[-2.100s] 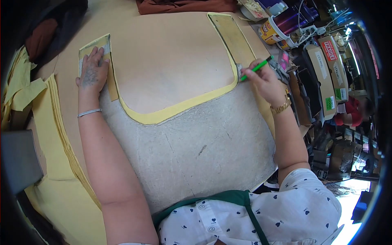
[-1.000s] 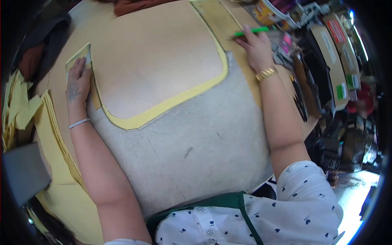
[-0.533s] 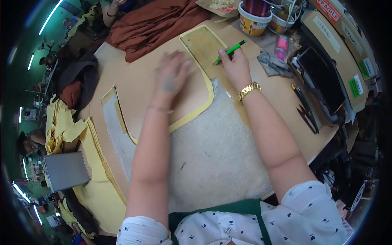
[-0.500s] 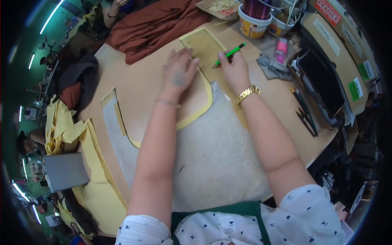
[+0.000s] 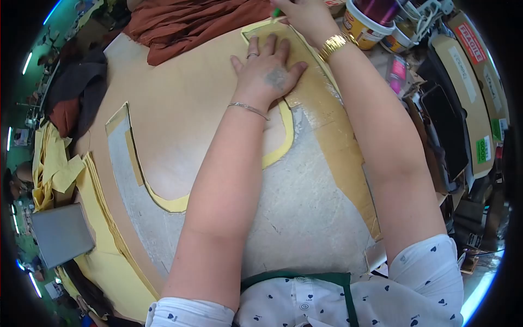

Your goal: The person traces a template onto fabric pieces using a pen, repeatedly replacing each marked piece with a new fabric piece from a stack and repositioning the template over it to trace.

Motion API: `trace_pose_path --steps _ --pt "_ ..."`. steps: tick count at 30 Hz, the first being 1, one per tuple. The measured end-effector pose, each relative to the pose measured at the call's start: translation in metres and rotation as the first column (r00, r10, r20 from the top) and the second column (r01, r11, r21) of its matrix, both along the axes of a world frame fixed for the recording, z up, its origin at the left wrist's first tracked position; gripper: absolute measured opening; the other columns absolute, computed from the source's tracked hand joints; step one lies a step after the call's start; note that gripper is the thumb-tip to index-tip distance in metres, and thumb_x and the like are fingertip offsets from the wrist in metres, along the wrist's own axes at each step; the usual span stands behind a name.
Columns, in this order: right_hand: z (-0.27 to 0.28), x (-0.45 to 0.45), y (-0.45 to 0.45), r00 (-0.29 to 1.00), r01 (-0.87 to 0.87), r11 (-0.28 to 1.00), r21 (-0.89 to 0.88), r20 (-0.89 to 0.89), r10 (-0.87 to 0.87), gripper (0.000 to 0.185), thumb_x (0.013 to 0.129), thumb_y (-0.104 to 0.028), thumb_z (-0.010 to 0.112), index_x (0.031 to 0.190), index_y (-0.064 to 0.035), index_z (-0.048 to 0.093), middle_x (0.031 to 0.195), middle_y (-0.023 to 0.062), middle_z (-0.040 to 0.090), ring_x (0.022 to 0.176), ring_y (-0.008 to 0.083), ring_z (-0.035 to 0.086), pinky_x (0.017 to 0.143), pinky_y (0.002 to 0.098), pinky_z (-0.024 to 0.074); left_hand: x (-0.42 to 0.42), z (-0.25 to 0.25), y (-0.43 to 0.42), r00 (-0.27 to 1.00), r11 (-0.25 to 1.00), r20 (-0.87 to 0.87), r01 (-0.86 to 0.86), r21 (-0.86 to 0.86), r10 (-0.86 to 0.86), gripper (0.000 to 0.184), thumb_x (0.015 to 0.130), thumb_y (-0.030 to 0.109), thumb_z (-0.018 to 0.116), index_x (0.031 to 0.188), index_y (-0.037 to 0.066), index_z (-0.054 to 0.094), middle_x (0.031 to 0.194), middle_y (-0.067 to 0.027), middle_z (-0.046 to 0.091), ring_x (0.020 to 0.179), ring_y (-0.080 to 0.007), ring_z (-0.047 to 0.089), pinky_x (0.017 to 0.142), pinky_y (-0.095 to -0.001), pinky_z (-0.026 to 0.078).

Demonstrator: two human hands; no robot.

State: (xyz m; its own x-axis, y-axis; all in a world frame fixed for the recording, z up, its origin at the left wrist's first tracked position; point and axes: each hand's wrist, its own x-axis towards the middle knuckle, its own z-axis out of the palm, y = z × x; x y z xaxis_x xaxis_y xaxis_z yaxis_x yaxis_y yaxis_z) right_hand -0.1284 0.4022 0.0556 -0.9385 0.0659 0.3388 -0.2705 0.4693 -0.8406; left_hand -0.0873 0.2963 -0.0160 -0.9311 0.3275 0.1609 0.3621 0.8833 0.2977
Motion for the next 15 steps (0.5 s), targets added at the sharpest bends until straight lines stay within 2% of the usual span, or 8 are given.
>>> trace_pose_path --steps 3,4,7,8,11,15 --pt "-0.012 -0.028 -0.013 1.0 -0.028 0.998 0.049 -0.011 0.029 0.024 0.08 -0.023 0.056 0.086 -0.0001 0.054 0.075 0.0122 0.059 0.064 0.0186 0.055 0.063 0.0301 0.0432 0.0 -0.003 -0.001 1.0 0.999 -0.019 0.004 0.035 -0.003 0.059 0.079 0.049 0.04 0.127 0.016 0.033 0.135 -0.0069 0.024 0.126 -0.0298 0.014 0.094 -0.061 0.011" --pt "-0.02 -0.04 -0.015 0.996 -0.09 0.996 0.018 0.016 0.09 0.025 0.079 -0.022 0.058 0.089 0.0005 0.055 0.078 0.0114 0.059 0.069 0.0189 0.055 0.065 0.0303 0.0434 0.001 0.001 0.0 1.0 1.0 0.002 -0.001 0.022 0.001 0.06 0.079 0.048 0.041 0.129 0.016 0.03 0.135 -0.0062 0.024 0.126 -0.0304 0.014 0.094 -0.0611 0.011" --pt "-0.04 -0.053 -0.022 0.99 -0.119 0.992 -0.031 0.076 0.121 0.024 0.079 -0.021 0.058 0.088 0.0009 0.055 0.08 0.0105 0.059 0.071 0.0186 0.055 0.066 0.0311 0.0435 0.0 -0.001 -0.001 1.0 0.998 -0.006 0.005 0.067 -0.004 0.061 0.079 0.047 0.041 0.13 0.016 0.028 0.135 -0.0055 0.023 0.126 -0.0303 0.013 0.095 -0.0609 0.01" --pt "-0.046 -0.052 -0.025 0.987 -0.157 0.987 -0.041 0.018 0.158 0.023 0.079 -0.021 0.058 0.087 0.0005 0.054 0.079 0.0091 0.059 0.07 0.0187 0.054 0.066 0.0317 0.0433 0.001 -0.001 -0.001 1.0 0.999 0.001 -0.005 0.041 0.004 0.061 0.079 0.048 0.04 0.13 0.017 0.028 0.136 -0.0049 0.021 0.126 -0.0294 0.013 0.094 -0.0612 0.011" --pt "-0.042 -0.048 -0.031 0.983 -0.158 0.987 0.012 0.092 0.156 0.022 0.079 -0.02 0.058 0.084 0.0 0.053 0.077 0.0104 0.058 0.069 0.0195 0.054 0.067 0.0313 0.0432 -0.001 -0.003 -0.002 1.0 1.0 0.004 -0.018 -0.009 0.018 0.06 0.079 0.05 0.037 0.129 0.019 0.03 0.137 -0.0038 0.019 0.127 -0.0276 0.013 0.093 -0.0619 0.014" --pt "-0.049 -0.05 -0.009 0.995 -0.029 0.984 0.175 -0.093 0.046 0.017 0.076 -0.015 0.059 0.08 -0.0008 0.052 0.073 0.0134 0.056 0.068 0.0213 0.054 0.064 0.0308 0.0432 -0.001 -0.005 -0.001 1.0 1.0 -0.013 -0.007 -0.011 0.007 0.058 0.079 0.049 0.037 0.129 0.02 0.03 0.137 -0.0037 0.019 0.127 -0.0271 0.013 0.093 -0.0617 0.015"
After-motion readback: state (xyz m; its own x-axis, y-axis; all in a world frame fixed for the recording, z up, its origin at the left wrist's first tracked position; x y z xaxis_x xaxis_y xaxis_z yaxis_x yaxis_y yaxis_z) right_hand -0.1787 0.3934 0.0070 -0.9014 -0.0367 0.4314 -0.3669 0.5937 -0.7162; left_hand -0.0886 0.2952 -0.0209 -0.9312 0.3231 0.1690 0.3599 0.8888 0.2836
